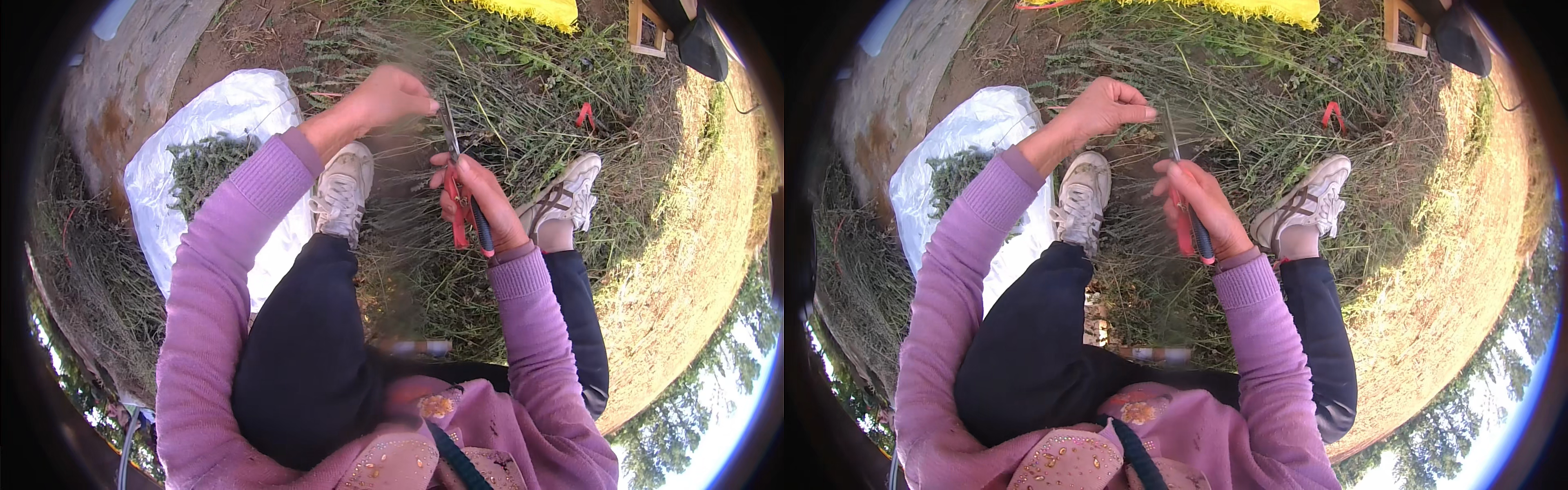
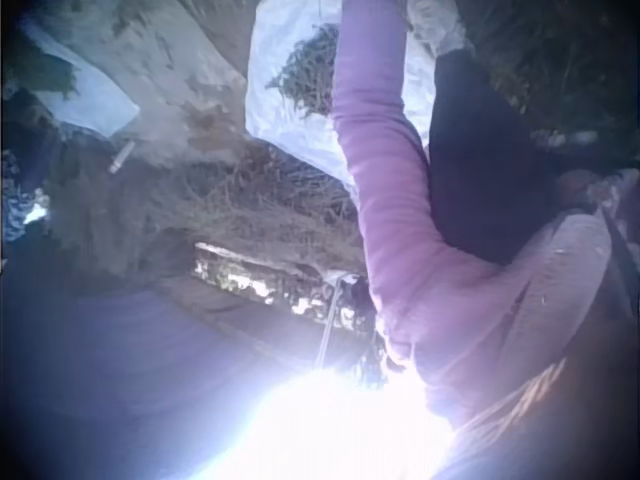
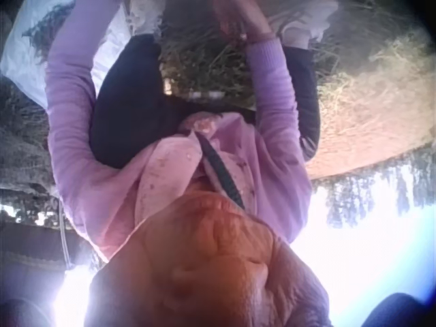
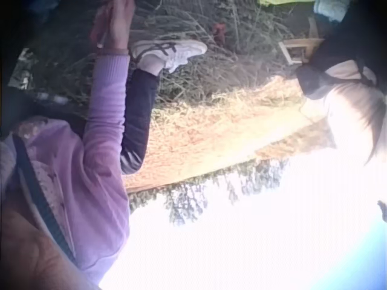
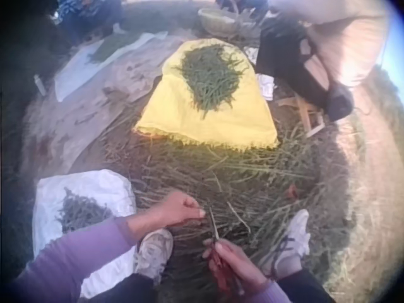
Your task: The person sits on the ground and uses red-handled shears to trim green plant stems, placing the cut pieces into a white bag beside them. The person repeatedly gathers stems, cuts them, and deposits the trimmed material into the bag.
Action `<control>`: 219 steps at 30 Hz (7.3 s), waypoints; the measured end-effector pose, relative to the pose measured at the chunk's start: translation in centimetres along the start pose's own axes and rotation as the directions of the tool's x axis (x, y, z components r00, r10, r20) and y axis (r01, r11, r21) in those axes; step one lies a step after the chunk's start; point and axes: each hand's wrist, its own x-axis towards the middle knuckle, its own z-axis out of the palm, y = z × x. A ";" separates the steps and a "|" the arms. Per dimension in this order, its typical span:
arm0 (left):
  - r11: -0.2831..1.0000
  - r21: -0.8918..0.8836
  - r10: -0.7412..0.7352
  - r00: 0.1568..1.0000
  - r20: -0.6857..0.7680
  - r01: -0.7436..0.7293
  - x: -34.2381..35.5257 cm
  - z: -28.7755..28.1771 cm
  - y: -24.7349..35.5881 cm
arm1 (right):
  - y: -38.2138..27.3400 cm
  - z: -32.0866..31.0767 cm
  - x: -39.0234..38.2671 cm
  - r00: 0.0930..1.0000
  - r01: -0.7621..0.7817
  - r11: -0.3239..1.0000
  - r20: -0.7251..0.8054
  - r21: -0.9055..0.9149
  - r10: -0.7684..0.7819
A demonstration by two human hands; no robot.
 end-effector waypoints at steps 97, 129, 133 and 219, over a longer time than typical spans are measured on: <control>0.836 0.301 0.485 0.874 -0.015 -0.458 -5.8 6.2 -8.0 | 4.6 -4.9 -3.1 0.987 -0.150 0.959 0.028 -0.241 0.161; 0.965 0.103 0.242 0.970 -0.012 -0.239 -8.8 2.9 -7.9 | 4.2 -5.1 -2.9 0.990 -0.134 0.976 0.026 -0.170 0.140; 0.952 -0.302 0.052 0.999 -0.003 -0.050 -9.1 2.5 -7.9 | 4.3 -5.1 -3.4 0.988 -0.153 0.981 -0.028 -0.116 0.150; 0.856 0.384 0.351 0.934 0.064 -0.348 -6.8 6.0 -5.8 | 3.8 -1.8 -3.1 0.989 -0.142 0.987 -0.051 -0.079 0.138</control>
